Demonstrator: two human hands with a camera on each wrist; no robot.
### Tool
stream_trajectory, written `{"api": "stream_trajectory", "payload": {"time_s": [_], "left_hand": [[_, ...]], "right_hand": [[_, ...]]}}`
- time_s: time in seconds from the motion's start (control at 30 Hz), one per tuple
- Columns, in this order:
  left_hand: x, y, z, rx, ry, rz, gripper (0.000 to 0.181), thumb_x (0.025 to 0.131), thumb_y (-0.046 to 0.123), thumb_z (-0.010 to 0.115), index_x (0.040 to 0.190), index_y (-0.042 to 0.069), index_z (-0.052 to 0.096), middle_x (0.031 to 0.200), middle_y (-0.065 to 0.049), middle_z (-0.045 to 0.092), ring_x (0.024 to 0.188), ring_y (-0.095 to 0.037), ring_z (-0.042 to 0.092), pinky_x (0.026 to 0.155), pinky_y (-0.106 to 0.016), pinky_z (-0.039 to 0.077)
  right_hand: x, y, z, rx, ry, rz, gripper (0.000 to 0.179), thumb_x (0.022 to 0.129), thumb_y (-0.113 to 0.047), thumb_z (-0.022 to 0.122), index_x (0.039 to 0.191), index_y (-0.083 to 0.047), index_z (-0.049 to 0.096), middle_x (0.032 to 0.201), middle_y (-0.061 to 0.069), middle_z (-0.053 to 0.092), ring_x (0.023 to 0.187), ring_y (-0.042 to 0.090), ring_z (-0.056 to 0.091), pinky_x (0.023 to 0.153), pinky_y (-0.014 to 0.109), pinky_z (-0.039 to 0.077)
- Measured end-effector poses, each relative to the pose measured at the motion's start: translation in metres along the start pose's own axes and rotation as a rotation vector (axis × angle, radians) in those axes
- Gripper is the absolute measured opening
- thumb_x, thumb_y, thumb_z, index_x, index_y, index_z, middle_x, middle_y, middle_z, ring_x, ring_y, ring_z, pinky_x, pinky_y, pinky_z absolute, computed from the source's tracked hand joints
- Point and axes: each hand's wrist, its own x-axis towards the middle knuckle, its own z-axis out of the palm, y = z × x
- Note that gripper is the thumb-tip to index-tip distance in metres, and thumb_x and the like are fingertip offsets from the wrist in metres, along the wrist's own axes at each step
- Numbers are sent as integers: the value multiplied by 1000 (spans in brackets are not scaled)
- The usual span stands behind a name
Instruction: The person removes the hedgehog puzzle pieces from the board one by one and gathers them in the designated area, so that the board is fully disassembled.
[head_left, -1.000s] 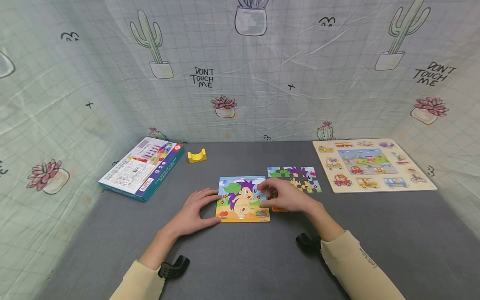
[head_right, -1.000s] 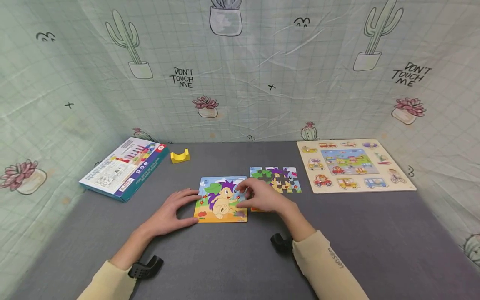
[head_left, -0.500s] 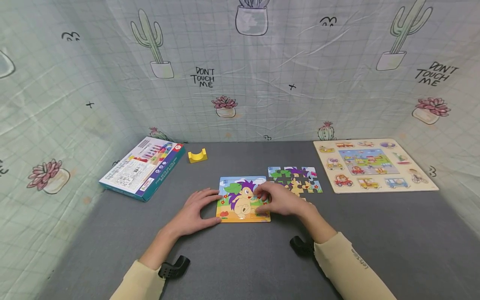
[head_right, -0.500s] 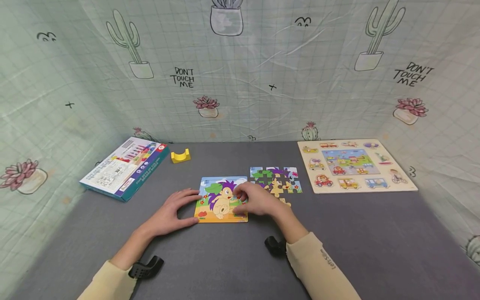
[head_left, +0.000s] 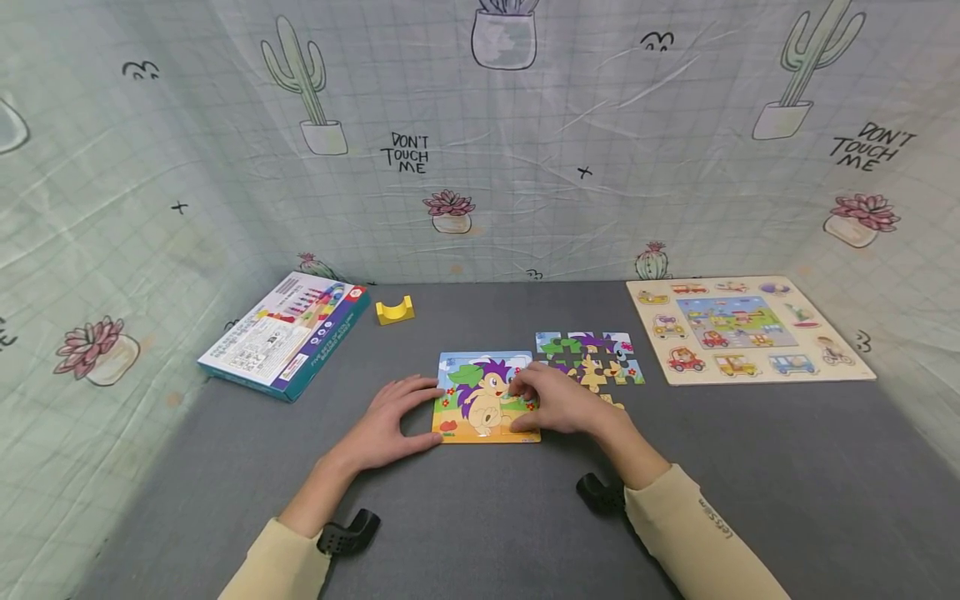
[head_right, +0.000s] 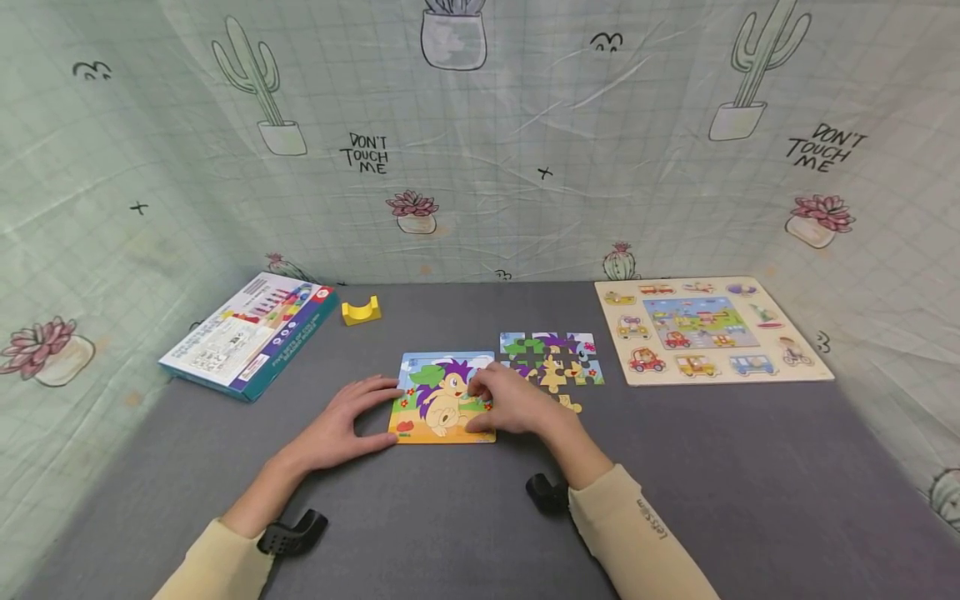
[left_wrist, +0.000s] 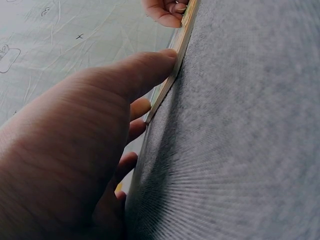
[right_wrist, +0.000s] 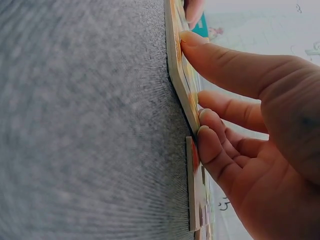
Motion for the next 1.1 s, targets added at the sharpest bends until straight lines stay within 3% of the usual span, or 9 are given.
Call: {"api": "stream_trajectory", "payload": {"time_s": [0.23, 0.47, 1.1], "left_hand": [[-1, 0, 0, 5, 8, 5, 63, 86, 39, 80, 141, 15, 60, 149, -8, 49, 146, -37, 30, 117, -62, 13], [0, 0, 0, -1, 4, -2, 64, 86, 40, 80, 141, 15, 60, 149, -9, 49, 146, -37, 30, 117, -63, 13], [1, -2, 0, -2, 0, 0, 64, 87, 41, 79, 142, 15, 60, 149, -9, 49, 146, -38, 29, 117, -63, 13]], "right_hand": [[0, -1, 1, 6, 9, 10, 38, 80, -24, 88, 106, -7, 66, 95, 0, 54, 88, 16, 52, 81, 33, 48], [-1, 1, -1, 79, 46, -41, 36, 80, -16, 89, 104, -4, 64, 89, 0, 57, 82, 15, 54, 76, 32, 50], [-5, 3, -5, 262, 76, -52, 14, 92, -6, 74, 102, -7, 65, 89, -1, 62, 82, 15, 59, 74, 30, 53]]}}
